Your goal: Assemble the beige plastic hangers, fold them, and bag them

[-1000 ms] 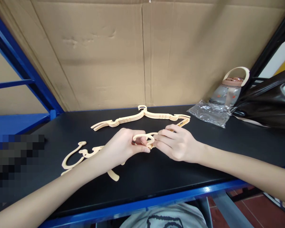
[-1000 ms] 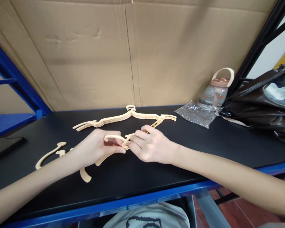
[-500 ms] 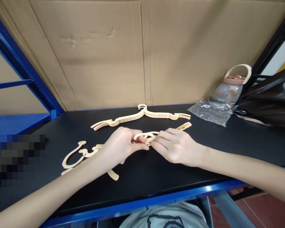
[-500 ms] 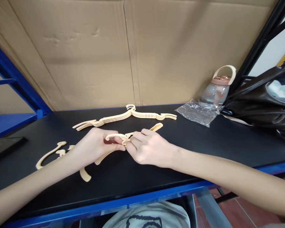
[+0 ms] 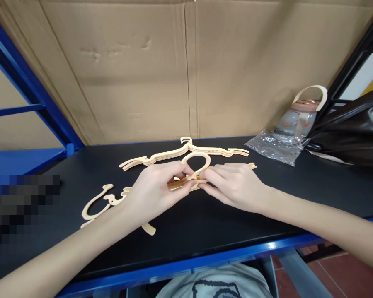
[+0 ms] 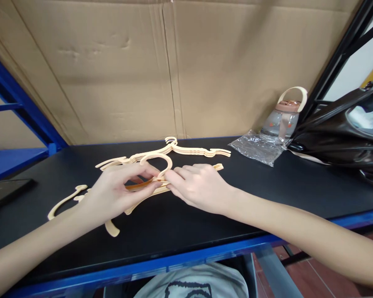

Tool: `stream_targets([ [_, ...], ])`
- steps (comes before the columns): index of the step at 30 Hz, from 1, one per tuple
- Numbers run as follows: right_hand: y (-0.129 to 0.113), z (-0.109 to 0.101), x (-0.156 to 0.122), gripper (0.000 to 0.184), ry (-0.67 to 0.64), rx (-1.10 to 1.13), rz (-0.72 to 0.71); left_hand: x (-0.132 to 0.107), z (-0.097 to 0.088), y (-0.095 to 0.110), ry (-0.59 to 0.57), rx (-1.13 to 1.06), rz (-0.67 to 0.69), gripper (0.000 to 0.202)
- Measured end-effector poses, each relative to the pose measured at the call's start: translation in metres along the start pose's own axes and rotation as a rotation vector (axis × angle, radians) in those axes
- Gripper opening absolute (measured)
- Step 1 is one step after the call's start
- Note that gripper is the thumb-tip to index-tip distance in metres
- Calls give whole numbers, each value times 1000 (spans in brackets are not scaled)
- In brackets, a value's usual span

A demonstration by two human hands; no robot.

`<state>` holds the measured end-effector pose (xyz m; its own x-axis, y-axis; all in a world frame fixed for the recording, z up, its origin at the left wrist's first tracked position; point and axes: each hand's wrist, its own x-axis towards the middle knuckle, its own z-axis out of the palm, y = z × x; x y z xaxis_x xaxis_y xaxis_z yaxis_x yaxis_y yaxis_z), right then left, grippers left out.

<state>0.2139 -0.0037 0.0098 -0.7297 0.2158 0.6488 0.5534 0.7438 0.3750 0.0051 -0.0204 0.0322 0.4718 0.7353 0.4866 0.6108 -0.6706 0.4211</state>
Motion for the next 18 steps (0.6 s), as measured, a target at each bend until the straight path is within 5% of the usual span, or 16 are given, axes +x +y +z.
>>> stream_targets([
  [6, 5, 3, -2, 18, -93, 42, 162, 3, -1, -10, 21, -31, -80, 15],
  [14, 12, 6, -2, 25, -262, 295, 354, 7, -1, -12, 3, -347, -214, 24],
  [18, 18, 8, -3, 25, -240, 417, 477, 9, -1, -22, -36, -404, -266, 35],
])
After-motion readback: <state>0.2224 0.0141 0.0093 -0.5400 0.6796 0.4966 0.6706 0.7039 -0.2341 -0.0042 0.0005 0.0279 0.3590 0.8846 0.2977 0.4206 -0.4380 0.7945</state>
